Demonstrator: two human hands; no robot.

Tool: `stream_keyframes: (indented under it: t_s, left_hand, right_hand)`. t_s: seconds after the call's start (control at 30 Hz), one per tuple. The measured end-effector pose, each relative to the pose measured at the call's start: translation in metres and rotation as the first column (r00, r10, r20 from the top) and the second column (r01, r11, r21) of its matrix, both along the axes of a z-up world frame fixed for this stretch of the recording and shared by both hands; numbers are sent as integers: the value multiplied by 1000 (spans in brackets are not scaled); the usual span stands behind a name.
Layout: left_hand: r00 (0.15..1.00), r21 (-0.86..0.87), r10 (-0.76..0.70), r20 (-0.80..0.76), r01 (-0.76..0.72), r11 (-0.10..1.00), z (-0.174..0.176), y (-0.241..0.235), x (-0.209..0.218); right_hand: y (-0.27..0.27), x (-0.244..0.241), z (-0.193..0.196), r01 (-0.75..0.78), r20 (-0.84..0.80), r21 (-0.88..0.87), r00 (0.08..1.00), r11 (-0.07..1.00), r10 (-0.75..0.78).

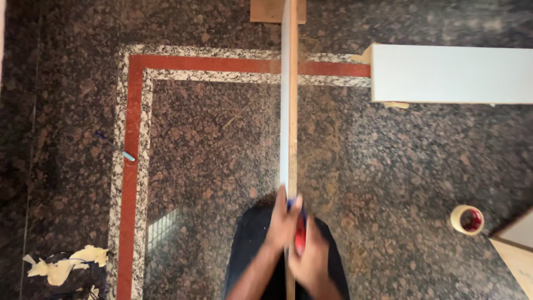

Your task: The person kneels on the floor and sands a long, thin wooden strip using a sanding block. They repeatedly rub the block along the length of the wood, flipping it over to sand both sides.

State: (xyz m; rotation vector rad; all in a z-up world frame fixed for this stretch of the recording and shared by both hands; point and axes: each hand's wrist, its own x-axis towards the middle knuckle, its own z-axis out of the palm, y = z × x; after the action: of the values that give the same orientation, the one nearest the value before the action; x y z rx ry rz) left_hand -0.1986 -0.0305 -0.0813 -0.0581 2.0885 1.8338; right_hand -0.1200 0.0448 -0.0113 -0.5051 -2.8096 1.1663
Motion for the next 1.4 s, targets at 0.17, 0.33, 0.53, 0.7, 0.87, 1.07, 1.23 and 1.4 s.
stream_keyframes:
  t_s: [0.17, 0.33, 0.53, 0.7, 0.87, 1.07, 1.23, 1.4]
  left_hand:
    - [976, 32, -17, 219, 10, 999, -22, 39, -160]
    - [996, -148, -21, 90, 34, 988, -39, 62, -247]
    - [990, -183, -25, -139, -1, 983, -27, 44, -169]
    - [992, 108, 18, 121, -32, 994, 19, -13, 44]
    - [987, 16, -70, 145, 69, 997, -5, -5, 16]
    - [983, -52, 0, -185, -9, 999, -44, 54, -217]
    - [992, 210, 3, 127, -29, 977, -70, 99, -382]
    - [999, -100, -51, -14, 50, 994, -85, 83, -336]
  right_hand:
    - [31, -157, 1, 13, -48, -56, 999, 998, -16]
    - [49, -229, 1, 13, -148, 94, 989, 995, 1]
    - [34, -149, 2, -4, -3, 47, 1000, 999, 4]
    - [-18, 38, 9, 17, -64, 40, 998, 999, -15]
    - [-4, 14, -17, 24, -47, 93, 999, 995, -20]
    - [46, -205, -15, -56, -195, 41, 979, 998, 63]
    - [75, -345, -18, 10, -245, 115, 969, 993, 19]
    - [55, -295, 9, 37, -216, 113, 976, 993, -11]
